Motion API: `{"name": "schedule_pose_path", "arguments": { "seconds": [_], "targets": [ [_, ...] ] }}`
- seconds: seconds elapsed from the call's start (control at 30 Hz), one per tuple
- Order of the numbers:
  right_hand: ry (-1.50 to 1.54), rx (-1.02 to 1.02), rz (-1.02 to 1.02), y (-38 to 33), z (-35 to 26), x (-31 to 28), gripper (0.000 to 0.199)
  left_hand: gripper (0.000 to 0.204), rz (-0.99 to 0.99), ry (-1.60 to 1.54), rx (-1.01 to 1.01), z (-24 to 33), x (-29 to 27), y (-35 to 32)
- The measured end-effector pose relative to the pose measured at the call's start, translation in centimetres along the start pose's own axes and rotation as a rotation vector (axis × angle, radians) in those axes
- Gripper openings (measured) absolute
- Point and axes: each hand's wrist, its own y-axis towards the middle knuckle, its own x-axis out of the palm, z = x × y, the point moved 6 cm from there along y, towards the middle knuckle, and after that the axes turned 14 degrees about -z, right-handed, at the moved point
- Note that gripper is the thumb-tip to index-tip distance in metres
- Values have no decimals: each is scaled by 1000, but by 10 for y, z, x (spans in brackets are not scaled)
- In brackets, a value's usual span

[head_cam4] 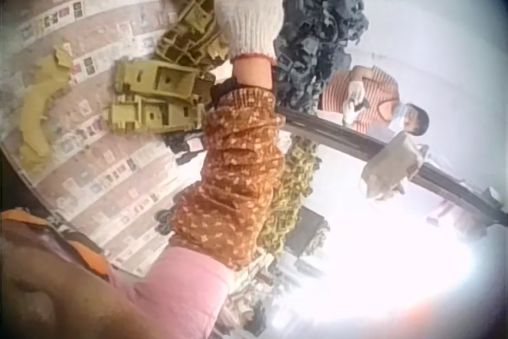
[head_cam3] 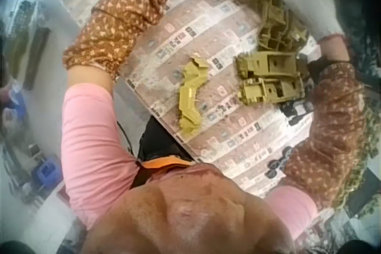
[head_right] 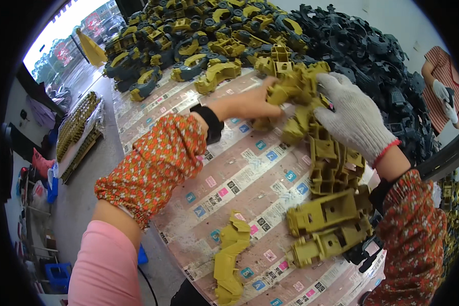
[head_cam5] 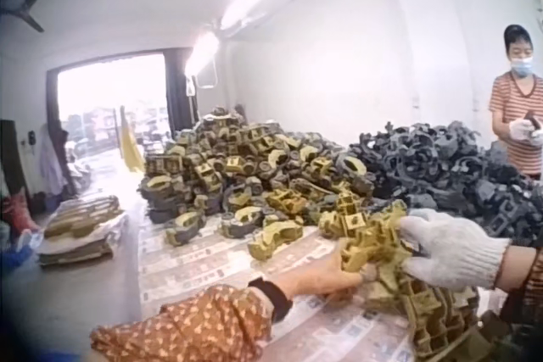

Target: The person assembles yellow plastic frames with black circular wheels by hand. They pick up a frame, insert a wheel into a slot, and place the completed unit on the table, repeating this process for multiple items.

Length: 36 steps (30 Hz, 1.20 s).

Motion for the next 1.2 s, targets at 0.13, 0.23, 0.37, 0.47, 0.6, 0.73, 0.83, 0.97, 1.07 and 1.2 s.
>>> {"name": "schedule_pose_path", "arguments": {
  "seconds": [0.13, 0.23, 0.37, 0.47, 0.6, 0.73, 0.83, 0.97, 1.07, 1.2],
  "targets": [
    [247, 78, -105, 21, -11, 12, 77, 108, -190, -162, -53, 26, 46, -38],
    [310, -128, -452, 4, -20, 17, 77, 105, -543, -360, 15, 45, 76, -66],
    [190, -339, -424, -34, -58, 19, 50, 71, -881, -136, -208, 38, 61, -75],
    [218, -342, -401, -56, -85, 11, 36, 40, -419, -99, -95, 35, -10, -41],
    [181, -381, -491, -63, -100, 13, 36, 44, 435, 366, 31, 0, -88, 35],
    [126, -358, -543, -73, -99, 10, 39, 86, 480, 516, -43, -41, -77, 91],
    [128, -400, -470, -80, -99, 11, 39, 90, 452, 489, -304, -61, -73, 85],
    [149, -389, -433, -85, -93, 15, 38, 91, 362, 518, -311, -34, -69, 68],
    [131, -368, -460, -88, -98, 3, 37, 96, 349, 424, -138, -42, -72, 72],
    [151, -388, -425, -85, -100, 8, 35, 88, 365, 318, -35, -57, -76, 44]
  ]
}}
